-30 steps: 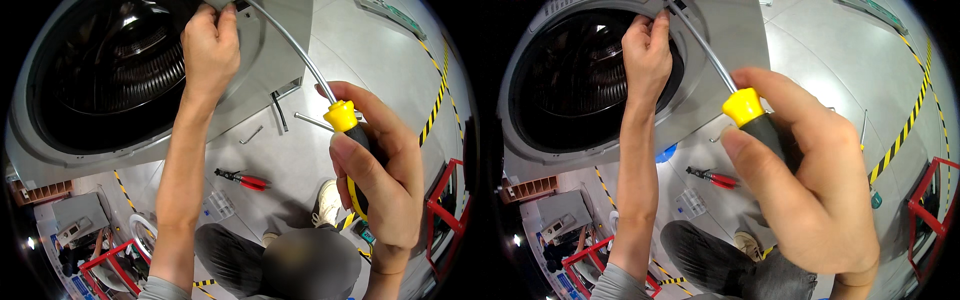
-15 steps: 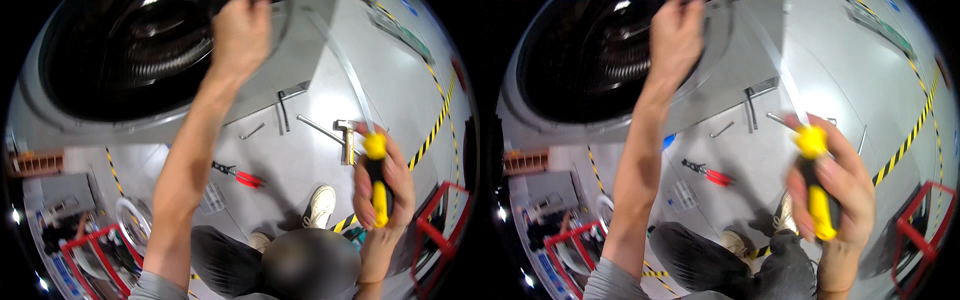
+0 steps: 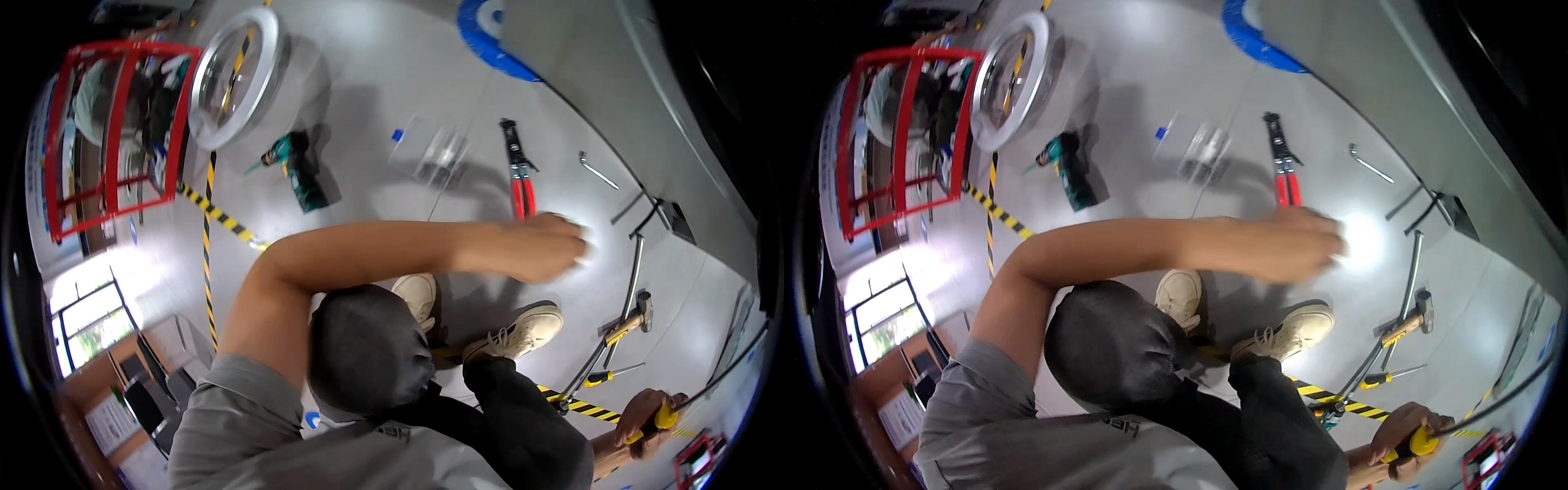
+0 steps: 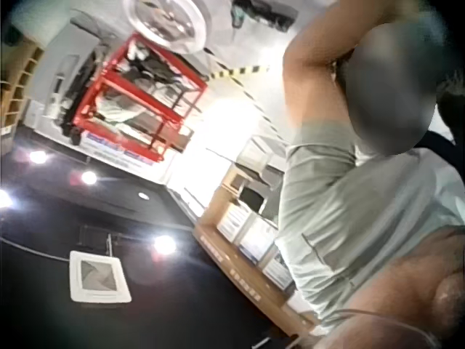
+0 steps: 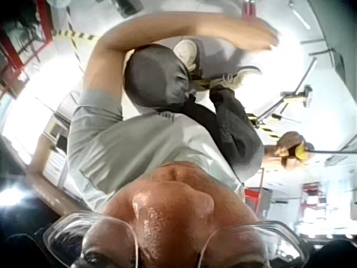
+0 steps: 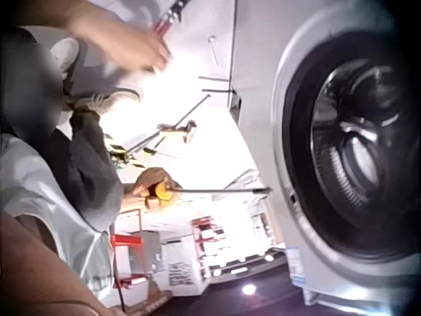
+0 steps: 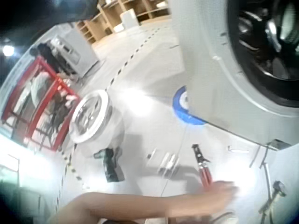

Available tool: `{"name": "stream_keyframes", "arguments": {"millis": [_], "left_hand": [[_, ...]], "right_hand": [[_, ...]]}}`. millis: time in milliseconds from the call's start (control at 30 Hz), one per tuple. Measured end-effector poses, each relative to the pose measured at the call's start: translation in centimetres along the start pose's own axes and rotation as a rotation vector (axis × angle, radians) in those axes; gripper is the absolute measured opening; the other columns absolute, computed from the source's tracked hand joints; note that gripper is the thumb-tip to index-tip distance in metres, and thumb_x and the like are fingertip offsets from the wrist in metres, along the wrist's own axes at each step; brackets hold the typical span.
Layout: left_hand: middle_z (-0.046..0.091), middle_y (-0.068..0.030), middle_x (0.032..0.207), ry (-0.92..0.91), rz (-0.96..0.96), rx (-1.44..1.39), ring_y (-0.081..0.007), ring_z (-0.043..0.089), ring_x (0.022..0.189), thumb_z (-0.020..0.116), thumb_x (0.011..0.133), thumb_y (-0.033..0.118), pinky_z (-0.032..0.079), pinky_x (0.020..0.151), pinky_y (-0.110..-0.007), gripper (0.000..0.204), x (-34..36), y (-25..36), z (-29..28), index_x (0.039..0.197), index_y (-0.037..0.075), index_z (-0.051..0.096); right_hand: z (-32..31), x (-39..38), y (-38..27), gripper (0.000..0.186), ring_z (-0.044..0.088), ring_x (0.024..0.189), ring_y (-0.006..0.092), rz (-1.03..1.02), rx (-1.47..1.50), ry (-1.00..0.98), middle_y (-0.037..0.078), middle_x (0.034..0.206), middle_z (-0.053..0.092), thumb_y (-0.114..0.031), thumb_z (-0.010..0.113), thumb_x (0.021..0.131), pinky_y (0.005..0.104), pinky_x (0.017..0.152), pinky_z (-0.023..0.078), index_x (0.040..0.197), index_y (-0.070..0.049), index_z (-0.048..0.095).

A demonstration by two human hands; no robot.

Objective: The person uses a screwdriver to unscrew and remove a screw from the front panel of a washing machine, then adjusts and presses on the rubber door seal with their hands.

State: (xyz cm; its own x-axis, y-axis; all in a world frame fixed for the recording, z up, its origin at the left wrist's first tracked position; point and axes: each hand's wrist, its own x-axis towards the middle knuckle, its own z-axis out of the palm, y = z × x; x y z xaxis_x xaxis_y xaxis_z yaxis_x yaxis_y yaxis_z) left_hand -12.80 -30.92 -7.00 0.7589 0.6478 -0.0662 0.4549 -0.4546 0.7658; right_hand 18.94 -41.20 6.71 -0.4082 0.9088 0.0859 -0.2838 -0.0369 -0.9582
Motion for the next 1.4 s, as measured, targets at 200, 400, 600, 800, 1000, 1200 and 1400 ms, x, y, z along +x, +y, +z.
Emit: {"name": "stream_keyframes", "arguments": {"millis": [200,400,600,800,1000,1200,1400], "left_hand": [[0.066,-0.0162,0.094,0.410,-0.797,-0.144,-0.0314,0.065,0.082,0.059,0.092,0.018,0.051,0.074,-0.041,0.019,-21.7,-10.4,4.8,0.103,0.005,0.066],[0.064,-0.0129,0.093,0.935,-0.625,0.103,-0.0268,0.064,0.079,0.063,0.091,0.015,0.051,0.070,-0.035,0.014,-18.7,-17.8,-0.4,0.102,0.006,0.067],[0.064,-0.0102,0.094,0.654,-0.619,0.260,-0.0263,0.064,0.083,0.063,0.090,0.009,0.052,0.074,-0.038,0.014,-15.4,-21.5,-2.3,0.102,0.008,0.069],[0.063,-0.0088,0.097,0.556,-0.606,0.120,-0.0252,0.064,0.083,0.065,0.088,0.008,0.052,0.074,-0.037,0.015,-15.9,-19.7,0.6,0.103,0.008,0.068],[0.061,-0.0067,0.099,0.616,-0.576,0.203,-0.0257,0.063,0.082,0.068,0.083,0.005,0.052,0.074,-0.037,0.017,-16.0,-18.5,2.3,0.100,0.009,0.067],[0.060,-0.0047,0.094,0.562,-0.500,0.472,-0.0262,0.062,0.085,0.070,0.080,0.007,0.051,0.075,-0.037,0.013,-15.9,-18.7,2.8,0.092,0.009,0.068],[0.058,-0.0049,0.090,0.480,-0.446,0.641,-0.0246,0.061,0.082,0.069,0.078,0.008,0.048,0.072,-0.038,0.010,-16.2,-19.0,3.6,0.087,0.010,0.069]], "right_hand": [[4.1,4.8,1.7,0.060,0.050,0.046,0.0133,0.352,-0.182,0.213,0.014,0.073,0.055,-0.029,0.074,0.080,0.0222,0.038,0.037,0.123,0.003,0.047],[6.3,9.7,4.3,0.058,0.049,0.055,0.0078,0.737,-0.381,-0.008,0.009,0.082,0.060,-0.020,0.071,0.086,0.0197,0.050,0.040,0.136,-0.002,0.047],[5.0,6.4,5.6,0.058,0.048,0.056,0.0074,0.792,-0.366,0.103,0.009,0.085,0.059,-0.016,0.070,0.087,0.0189,0.050,0.040,0.138,0.000,0.045],[4.1,1.9,6.6,0.056,0.048,0.058,0.0071,0.863,-0.345,0.224,0.010,0.087,0.058,-0.010,0.065,0.088,0.0187,0.049,0.039,0.138,0.003,0.043],[4.9,2.6,8.1,0.055,0.046,0.057,0.0058,0.908,-0.327,0.199,0.006,0.083,0.056,-0.009,0.066,0.088,0.0183,0.051,0.037,0.138,0.002,0.044],[5.3,4.4,8.2,0.057,0.047,0.058,0.0055,0.934,-0.334,0.179,0.006,0.082,0.056,-0.011,0.069,0.087,0.0184,0.052,0.038,0.137,0.002,0.045],[5.7,5.2,8.9,0.056,0.047,0.058,0.0066,0.981,-0.309,0.160,0.007,0.082,0.056,-0.002,0.064,0.085,0.0190,0.053,0.038,0.138,0.001,0.046]]}}
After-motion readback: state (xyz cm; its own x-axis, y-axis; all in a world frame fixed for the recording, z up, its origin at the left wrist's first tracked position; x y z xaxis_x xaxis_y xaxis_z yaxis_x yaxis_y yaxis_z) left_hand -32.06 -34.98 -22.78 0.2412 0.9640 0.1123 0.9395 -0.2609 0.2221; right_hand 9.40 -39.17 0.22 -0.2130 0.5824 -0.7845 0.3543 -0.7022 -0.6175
